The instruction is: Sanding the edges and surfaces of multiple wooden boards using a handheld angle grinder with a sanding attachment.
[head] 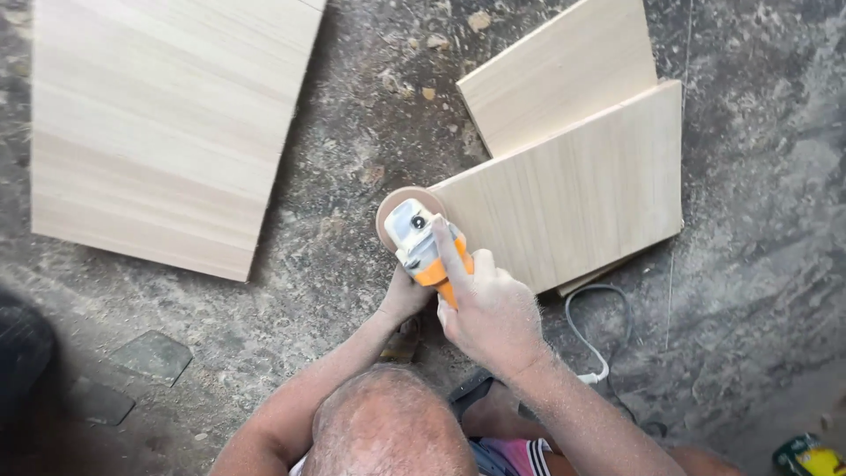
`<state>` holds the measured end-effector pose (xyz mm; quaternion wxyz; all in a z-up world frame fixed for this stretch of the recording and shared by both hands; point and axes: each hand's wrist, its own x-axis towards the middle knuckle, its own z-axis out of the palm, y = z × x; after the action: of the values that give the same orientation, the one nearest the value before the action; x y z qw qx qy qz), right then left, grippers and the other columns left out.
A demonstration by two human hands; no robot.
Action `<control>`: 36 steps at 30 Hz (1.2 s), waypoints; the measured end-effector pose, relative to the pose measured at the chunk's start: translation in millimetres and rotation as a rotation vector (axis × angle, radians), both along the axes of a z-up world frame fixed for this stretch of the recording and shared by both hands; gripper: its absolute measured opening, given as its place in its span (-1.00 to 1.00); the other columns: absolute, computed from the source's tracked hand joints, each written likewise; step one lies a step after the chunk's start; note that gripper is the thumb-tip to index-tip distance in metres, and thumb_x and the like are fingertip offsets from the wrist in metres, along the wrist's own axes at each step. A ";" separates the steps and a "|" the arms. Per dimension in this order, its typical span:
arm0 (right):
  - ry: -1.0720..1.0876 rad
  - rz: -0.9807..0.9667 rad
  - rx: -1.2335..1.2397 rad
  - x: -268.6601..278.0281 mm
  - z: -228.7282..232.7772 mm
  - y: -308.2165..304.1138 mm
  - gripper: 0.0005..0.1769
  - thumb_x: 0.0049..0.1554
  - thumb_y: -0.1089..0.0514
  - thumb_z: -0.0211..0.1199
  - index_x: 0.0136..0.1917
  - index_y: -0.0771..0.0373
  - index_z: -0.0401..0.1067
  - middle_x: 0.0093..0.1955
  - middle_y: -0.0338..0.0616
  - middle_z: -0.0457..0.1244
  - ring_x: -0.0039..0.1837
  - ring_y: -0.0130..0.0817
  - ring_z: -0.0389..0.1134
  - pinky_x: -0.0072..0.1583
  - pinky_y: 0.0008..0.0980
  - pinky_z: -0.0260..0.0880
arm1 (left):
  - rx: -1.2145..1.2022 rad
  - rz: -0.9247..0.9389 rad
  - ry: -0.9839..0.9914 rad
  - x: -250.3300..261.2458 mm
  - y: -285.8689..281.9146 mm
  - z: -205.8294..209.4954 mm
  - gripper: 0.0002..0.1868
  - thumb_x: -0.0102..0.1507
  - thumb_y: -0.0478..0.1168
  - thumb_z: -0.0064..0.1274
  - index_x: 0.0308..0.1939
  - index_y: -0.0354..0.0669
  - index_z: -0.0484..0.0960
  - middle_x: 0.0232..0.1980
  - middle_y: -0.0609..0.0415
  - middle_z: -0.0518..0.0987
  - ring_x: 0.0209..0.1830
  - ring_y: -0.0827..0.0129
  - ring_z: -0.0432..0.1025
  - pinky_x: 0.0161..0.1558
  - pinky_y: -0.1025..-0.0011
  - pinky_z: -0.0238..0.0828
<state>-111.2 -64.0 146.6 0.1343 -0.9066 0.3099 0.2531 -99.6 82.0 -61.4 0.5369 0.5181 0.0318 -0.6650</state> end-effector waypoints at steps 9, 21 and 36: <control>0.087 -0.254 0.037 -42.5 -1.9 -62.6 0.08 0.00 0.05 0.37 0.69 0.19 -0.02 -0.19 0.07 0.24 -0.30 0.16 0.46 -0.28 0.04 0.54 | 0.093 -0.037 -0.002 2.9 2.0 10.0 -0.52 0.06 -0.31 0.46 0.00 -0.16 0.59 -0.14 0.11 0.71 -0.15 0.49 0.62 -0.11 0.55 0.65; 0.253 -0.510 -0.152 -137.3 -15.2 -205.8 0.25 0.09 0.09 0.34 0.74 0.04 -0.46 0.11 0.23 0.37 -0.03 0.06 0.46 -0.06 -0.15 0.53 | 0.067 -0.132 -0.076 7.1 -0.6 18.7 -0.39 0.13 -0.26 0.26 0.22 -0.42 0.44 0.01 -0.25 0.62 -0.04 0.12 0.59 0.01 0.23 0.67; -0.042 -1.112 -0.108 -198.9 91.9 -223.6 0.30 0.03 0.46 0.35 0.70 -0.05 -0.45 0.48 0.55 0.06 -0.05 0.25 0.34 -0.17 -0.01 0.45 | 0.194 -0.867 -0.097 26.7 22.6 50.8 -0.57 0.23 -0.07 0.11 0.10 -0.23 0.51 -0.01 -0.09 0.63 -0.03 0.18 0.59 0.09 0.19 0.64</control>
<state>-310.1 -287.6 238.5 0.2074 -0.6171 0.7511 0.1097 -72.9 104.7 -10.6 0.1583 0.5622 -0.1515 -0.7974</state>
